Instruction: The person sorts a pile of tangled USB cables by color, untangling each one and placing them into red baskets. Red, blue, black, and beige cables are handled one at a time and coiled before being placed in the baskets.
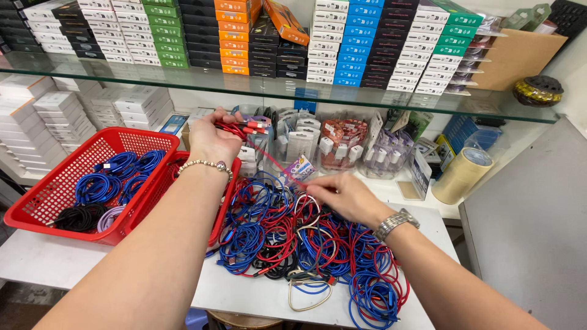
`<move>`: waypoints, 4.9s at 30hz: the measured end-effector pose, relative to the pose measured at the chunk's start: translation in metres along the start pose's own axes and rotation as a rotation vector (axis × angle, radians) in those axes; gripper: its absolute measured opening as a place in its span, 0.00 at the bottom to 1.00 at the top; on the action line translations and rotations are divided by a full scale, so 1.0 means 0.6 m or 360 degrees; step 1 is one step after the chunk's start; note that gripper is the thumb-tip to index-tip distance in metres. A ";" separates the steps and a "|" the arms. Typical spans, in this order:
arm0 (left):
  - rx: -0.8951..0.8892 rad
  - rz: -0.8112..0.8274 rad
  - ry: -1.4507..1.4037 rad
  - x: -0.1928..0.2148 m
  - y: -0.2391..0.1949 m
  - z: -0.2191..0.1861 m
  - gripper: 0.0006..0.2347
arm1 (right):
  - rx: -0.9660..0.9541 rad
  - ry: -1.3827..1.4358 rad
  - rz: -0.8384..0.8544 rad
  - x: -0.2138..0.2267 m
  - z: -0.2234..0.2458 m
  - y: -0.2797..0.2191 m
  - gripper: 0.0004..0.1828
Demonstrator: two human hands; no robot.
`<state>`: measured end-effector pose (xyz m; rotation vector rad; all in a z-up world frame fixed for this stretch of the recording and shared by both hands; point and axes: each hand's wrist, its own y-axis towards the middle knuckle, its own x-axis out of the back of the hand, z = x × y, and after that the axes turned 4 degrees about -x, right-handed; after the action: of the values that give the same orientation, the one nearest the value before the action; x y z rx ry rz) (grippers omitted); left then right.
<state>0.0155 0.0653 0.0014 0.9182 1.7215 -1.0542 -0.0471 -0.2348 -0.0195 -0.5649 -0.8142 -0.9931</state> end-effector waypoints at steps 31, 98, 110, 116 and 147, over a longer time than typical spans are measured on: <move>-0.0404 0.0911 0.1802 -0.054 -0.060 0.067 0.12 | 0.0422 -0.0059 -0.0261 -0.033 0.061 -0.009 0.18; -0.0254 0.0754 0.2567 0.107 -0.135 0.046 0.13 | -0.0262 0.1287 -0.0037 -0.060 0.099 0.052 0.18; -0.0102 0.0093 0.2424 0.171 -0.101 -0.145 0.14 | -0.0274 0.1581 0.0294 -0.242 0.137 0.200 0.20; -0.0248 -0.0178 0.2569 0.258 -0.082 -0.235 0.09 | -0.0378 0.1484 0.0457 -0.356 0.201 0.244 0.21; -0.0909 -0.0064 0.3493 0.225 -0.108 -0.162 0.11 | -0.0406 0.1052 0.0476 -0.350 0.228 0.236 0.18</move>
<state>-0.1160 0.1497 -0.0843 1.7057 3.2222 1.2120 -0.0300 0.0353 -0.1171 -0.5099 -0.0127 -0.9273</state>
